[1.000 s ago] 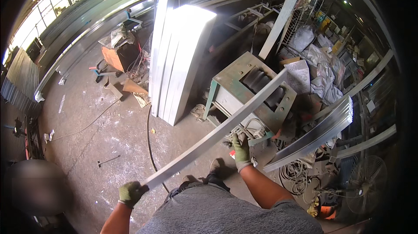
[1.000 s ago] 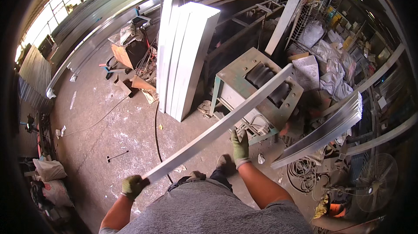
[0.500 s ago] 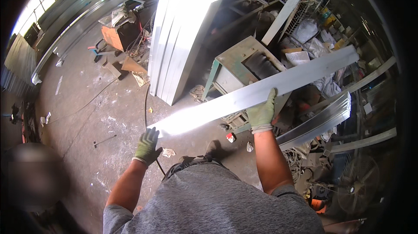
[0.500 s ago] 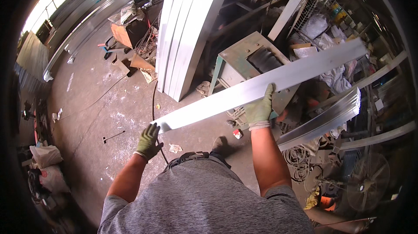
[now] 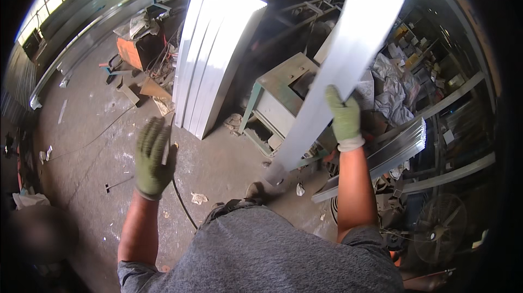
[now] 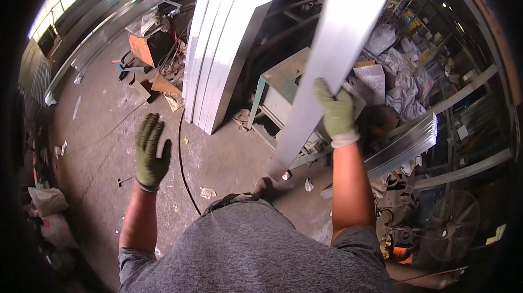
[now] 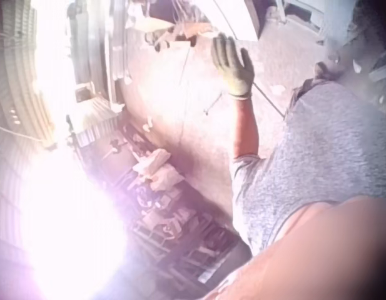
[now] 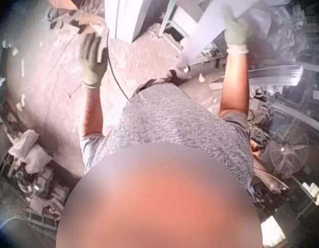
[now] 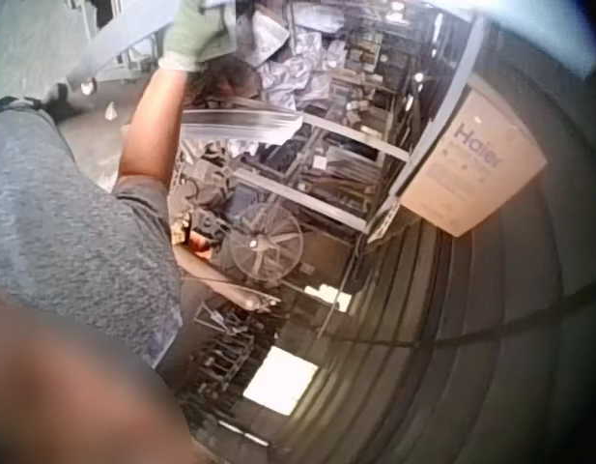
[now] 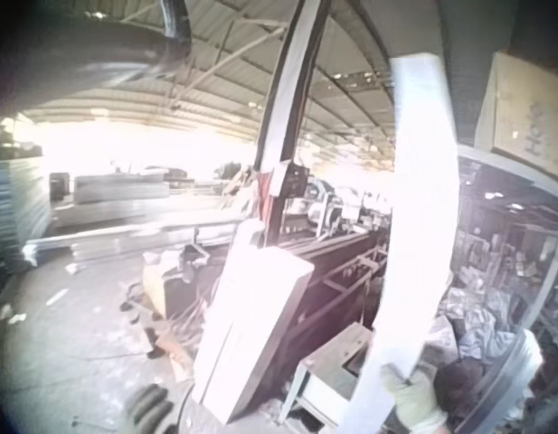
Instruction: The person repeatedly feeds long, flat metal sheets into a manual bending machine, pulls them through to form a curved profile, and stacks the finished pieces. The person handles each sheet individually, aligns it with the machine rollers, and places the bent output onto a growing stack.
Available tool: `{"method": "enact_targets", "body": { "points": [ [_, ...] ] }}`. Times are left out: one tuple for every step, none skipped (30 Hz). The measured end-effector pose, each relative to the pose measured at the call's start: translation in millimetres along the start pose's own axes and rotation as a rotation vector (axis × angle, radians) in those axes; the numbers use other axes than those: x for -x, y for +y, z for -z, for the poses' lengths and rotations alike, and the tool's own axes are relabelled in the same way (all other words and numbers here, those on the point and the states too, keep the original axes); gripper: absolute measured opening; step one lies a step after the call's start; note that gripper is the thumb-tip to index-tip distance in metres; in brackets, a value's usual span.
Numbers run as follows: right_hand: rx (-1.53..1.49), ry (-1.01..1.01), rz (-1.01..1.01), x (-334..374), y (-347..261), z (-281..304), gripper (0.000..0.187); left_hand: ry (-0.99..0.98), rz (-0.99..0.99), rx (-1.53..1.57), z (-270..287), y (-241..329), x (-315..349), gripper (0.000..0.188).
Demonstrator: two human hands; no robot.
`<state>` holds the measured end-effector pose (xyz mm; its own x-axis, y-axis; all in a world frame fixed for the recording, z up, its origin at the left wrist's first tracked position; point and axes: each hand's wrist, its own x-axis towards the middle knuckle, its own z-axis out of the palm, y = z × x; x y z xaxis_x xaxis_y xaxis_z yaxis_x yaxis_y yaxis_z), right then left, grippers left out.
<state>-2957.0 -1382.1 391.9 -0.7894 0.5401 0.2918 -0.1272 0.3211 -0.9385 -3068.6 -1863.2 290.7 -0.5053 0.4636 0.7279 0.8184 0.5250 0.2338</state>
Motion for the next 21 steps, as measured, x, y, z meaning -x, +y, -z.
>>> {"method": "enact_targets", "body": {
  "points": [
    [0.089, -0.093, 0.067, 9.4, -11.2, -9.3, 0.036, 0.048, -0.020, -0.051, 11.9, 0.6, -12.0, 0.064],
    [0.091, -0.158, 0.059, 12.5, -17.0, -26.5, 0.039, 0.100, -0.026, -0.063, 23.9, 1.4, -21.4, 0.064],
    [0.139, -0.263, 0.045, 18.3, -22.0, -40.3, 0.044, 0.136, -0.032, -0.116, 36.2, 1.7, -28.9, 0.063],
    [0.203, -0.351, -0.028, 21.3, -23.8, -56.2, 0.046, 0.170, -0.038, -0.166, 47.5, 2.4, -33.9, 0.064],
    [0.476, -0.421, -0.083, 21.5, -24.4, -69.4, 0.052, 0.203, -0.044, -0.216, 58.2, 3.1, -36.9, 0.065],
    [0.452, -0.460, 0.051, 30.8, -21.8, -84.4, 0.054, 0.228, -0.052, -0.255, 67.7, 2.6, -38.8, 0.067],
    [0.591, -0.545, 0.023, 35.3, -19.2, -93.5, 0.049, 0.253, -0.060, -0.295, 76.6, 1.3, -39.1, 0.069],
    [0.693, -0.619, 0.060, 37.7, -13.9, -106.0, 0.042, 0.252, -0.048, -0.326, 86.4, 0.8, -36.5, 0.071],
    [0.695, -0.697, 0.062, 40.3, -6.4, -118.1, 0.036, 0.261, -0.055, -0.359, 95.1, -2.2, -33.8, 0.075],
    [0.836, -0.735, 0.171, 44.4, 3.0, -128.6, 0.033, 0.233, -0.041, -0.407, 101.6, -6.0, -29.9, 0.077],
    [0.945, -0.765, 0.316, 49.1, 14.2, -135.1, 0.031, 0.208, -0.058, -0.449, 107.1, -10.1, -23.8, 0.080],
    [0.941, -0.802, 0.339, 52.5, 27.0, -137.3, 0.030, 0.175, 0.007, -0.504, 111.3, -13.4, -14.9, 0.091],
    [0.930, -0.838, 0.376, 55.5, 41.8, -139.2, 0.029, 0.051, 0.076, -0.537, 112.5, -17.0, -4.0, 0.093],
    [0.932, -0.887, 0.399, 58.7, 57.7, -140.9, 0.028, -0.078, 0.122, -0.563, 113.9, -20.9, 8.6, 0.096],
    [0.927, -0.866, 0.477, 60.8, 73.9, -140.0, 0.031, -0.247, 0.244, -0.598, 115.9, -24.6, 23.0, 0.098],
    [0.938, -0.855, 0.545, 61.1, 89.8, -136.6, 0.034, -0.325, 0.263, -0.549, 105.8, -26.8, 40.5, 0.107],
    [0.947, -0.847, 0.612, 61.0, 105.3, -132.3, 0.038, -0.422, 0.296, -0.472, 96.2, -28.4, 60.5, 0.108],
    [0.928, -0.903, 0.551, 59.6, 120.3, -126.7, 0.042, -0.590, 0.618, -0.316, 85.0, -24.5, 83.8, 0.117],
    [0.909, -0.909, 0.574, 56.3, 134.8, -121.3, 0.041, -0.728, 0.649, -0.249, 75.5, -23.6, 104.7, 0.121],
    [0.873, -0.909, 0.609, 52.3, 149.2, -117.0, 0.041, -0.878, 0.559, -0.291, 66.0, -22.0, 124.9, 0.126],
    [0.851, -0.934, 0.614, 49.1, 162.8, -113.9, 0.040, -0.870, 0.573, -0.155, 53.1, -21.8, 142.8, 0.125]
  ]
}}
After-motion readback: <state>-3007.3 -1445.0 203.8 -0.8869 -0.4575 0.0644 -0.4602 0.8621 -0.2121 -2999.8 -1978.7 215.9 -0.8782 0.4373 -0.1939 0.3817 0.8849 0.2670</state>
